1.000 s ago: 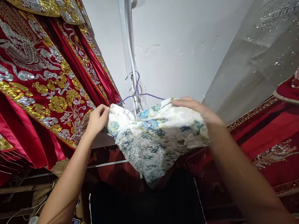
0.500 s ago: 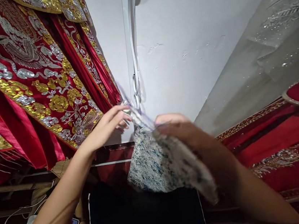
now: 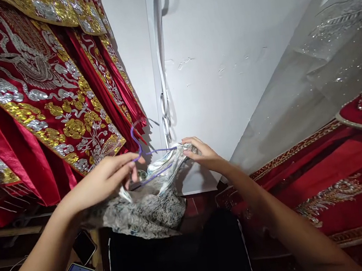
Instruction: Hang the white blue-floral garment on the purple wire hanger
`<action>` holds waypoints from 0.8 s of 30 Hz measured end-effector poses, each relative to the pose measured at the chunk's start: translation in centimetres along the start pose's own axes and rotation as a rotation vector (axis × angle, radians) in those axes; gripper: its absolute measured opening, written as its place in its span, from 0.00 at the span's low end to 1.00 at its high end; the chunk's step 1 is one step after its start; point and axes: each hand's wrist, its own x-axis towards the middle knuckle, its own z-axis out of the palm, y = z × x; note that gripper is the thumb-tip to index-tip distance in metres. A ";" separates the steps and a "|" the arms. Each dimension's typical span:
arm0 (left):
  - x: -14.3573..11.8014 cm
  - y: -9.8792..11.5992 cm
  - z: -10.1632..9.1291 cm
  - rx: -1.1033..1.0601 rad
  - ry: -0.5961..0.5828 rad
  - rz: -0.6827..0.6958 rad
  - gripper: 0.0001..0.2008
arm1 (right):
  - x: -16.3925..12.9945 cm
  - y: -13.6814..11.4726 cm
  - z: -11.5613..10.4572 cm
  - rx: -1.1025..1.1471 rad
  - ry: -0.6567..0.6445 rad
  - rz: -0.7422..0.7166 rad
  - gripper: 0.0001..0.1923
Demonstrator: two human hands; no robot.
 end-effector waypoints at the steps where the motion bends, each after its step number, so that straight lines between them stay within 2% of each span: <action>1: 0.7 -0.7 -0.5 0.081 0.133 0.016 0.18 | 0.1 0.3 0.2 0.043 0.057 0.034 0.16; 3: 2.8 -2.0 -1.0 0.269 0.396 0.041 0.17 | 0.6 0.7 0.4 0.139 0.189 0.103 0.17; 5: 5.6 -2.9 -1.1 0.378 0.539 0.060 0.16 | 1.3 0.7 0.0 0.257 0.325 0.155 0.19; 8: 9.8 -2.9 -1.0 0.407 0.616 0.095 0.17 | 2.6 0.4 -1.9 0.438 0.499 0.175 0.19; 11: 13.1 -1.2 -1.0 0.414 0.678 0.112 0.16 | 3.0 0.6 -4.6 0.570 0.619 0.159 0.17; 14: 14.5 0.7 -0.4 0.401 0.636 0.162 0.15 | 1.4 1.4 -6.7 0.626 0.729 0.175 0.16; 17: 13.8 1.3 1.7 0.365 0.522 0.249 0.13 | -2.1 2.4 -6.5 0.625 0.819 0.217 0.16; 19: 12.6 0.6 4.1 0.353 0.531 0.258 0.12 | -4.4 2.9 -5.2 0.557 0.850 0.249 0.17; 21: 11.4 -0.8 6.9 0.333 0.646 0.227 0.19 | -5.7 3.2 -3.4 0.467 0.855 0.252 0.18; 24: 10.3 -3.7 10.8 0.227 0.881 0.144 0.38 | -5.5 3.6 -1.4 0.455 0.890 0.221 0.18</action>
